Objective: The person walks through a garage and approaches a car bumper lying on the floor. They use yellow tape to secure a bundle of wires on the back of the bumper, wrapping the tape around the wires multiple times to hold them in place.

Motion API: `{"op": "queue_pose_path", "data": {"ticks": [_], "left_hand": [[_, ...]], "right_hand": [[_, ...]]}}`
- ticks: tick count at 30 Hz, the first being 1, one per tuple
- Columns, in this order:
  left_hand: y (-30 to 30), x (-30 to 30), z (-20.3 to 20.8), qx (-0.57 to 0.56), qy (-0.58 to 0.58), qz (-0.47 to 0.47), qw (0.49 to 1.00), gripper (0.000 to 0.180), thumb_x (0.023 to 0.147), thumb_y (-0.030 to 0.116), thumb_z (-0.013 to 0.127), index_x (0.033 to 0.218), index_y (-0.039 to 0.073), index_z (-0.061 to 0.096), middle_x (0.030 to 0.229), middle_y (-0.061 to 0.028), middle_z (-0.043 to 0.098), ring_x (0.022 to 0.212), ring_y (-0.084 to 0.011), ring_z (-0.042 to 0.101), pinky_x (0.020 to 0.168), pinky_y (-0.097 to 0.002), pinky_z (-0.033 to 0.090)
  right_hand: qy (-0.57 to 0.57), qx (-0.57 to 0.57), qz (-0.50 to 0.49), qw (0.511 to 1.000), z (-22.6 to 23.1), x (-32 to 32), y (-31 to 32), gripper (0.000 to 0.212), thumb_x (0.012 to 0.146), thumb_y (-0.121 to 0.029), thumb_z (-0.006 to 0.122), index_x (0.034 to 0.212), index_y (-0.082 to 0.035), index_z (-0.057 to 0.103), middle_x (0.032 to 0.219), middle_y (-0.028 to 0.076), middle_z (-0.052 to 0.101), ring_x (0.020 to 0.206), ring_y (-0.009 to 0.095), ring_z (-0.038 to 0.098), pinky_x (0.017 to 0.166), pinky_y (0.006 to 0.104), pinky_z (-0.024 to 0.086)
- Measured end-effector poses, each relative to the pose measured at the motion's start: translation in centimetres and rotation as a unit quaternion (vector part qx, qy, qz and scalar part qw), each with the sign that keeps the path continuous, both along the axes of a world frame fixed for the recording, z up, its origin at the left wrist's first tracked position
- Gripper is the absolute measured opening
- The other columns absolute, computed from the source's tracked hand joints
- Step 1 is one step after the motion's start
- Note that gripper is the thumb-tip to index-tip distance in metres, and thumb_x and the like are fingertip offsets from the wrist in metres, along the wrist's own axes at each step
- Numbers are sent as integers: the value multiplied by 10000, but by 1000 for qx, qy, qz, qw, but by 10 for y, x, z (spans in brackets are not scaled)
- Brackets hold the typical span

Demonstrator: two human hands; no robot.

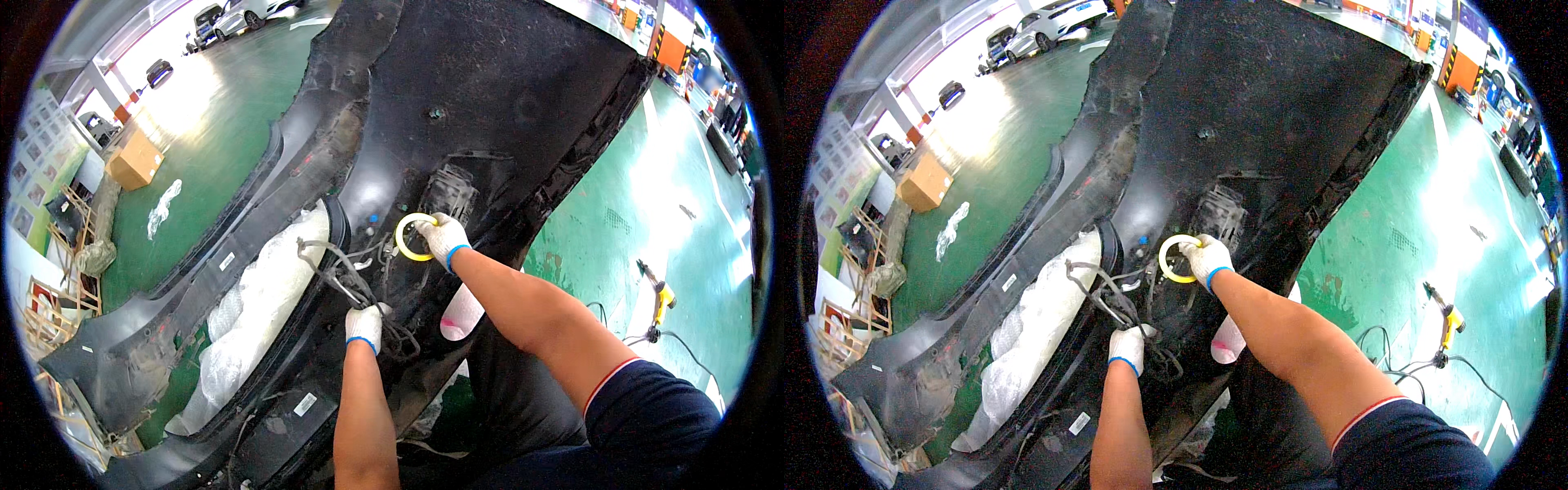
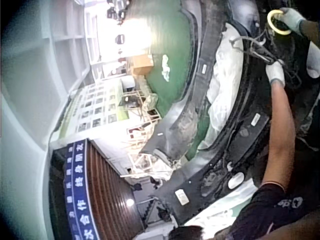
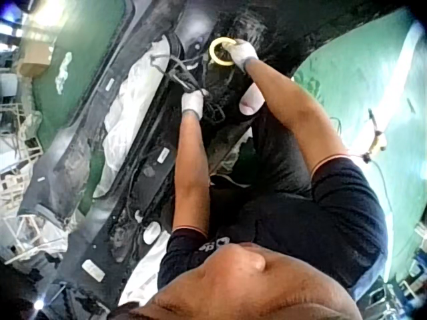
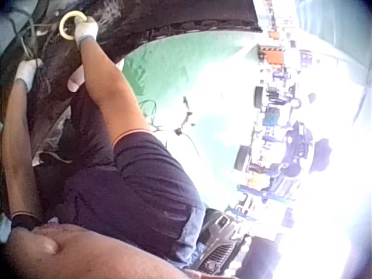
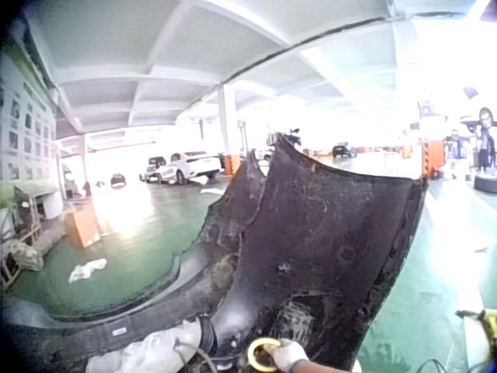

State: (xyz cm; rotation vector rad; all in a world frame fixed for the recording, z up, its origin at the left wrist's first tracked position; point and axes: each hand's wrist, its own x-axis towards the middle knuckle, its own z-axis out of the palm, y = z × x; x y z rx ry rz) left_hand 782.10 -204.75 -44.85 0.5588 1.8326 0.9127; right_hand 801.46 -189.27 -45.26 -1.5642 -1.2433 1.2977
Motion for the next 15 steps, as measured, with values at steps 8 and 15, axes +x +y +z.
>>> {"op": "queue_pose_path", "data": {"ticks": [8,15], "left_hand": [[30,-46,-26,98,191,-136,967,343,793,112,714,1121,12,709,1039,-204,757,972,-346,726,859,-419,547],[52,-76,10,98,55,-77,991,407,697,53,729,1099,-9,705,976,-117,727,864,-254,657,791,-389,522]], "right_hand": [[-302,-118,257,910,-4,34,-8,449,939,-392,674,1075,30,745,881,147,733,784,234,707,669,391,562],[44,-258,309,914,-13,31,-62,489,970,-485,710,1137,-28,751,1008,87,757,922,174,700,772,377,555]]}}
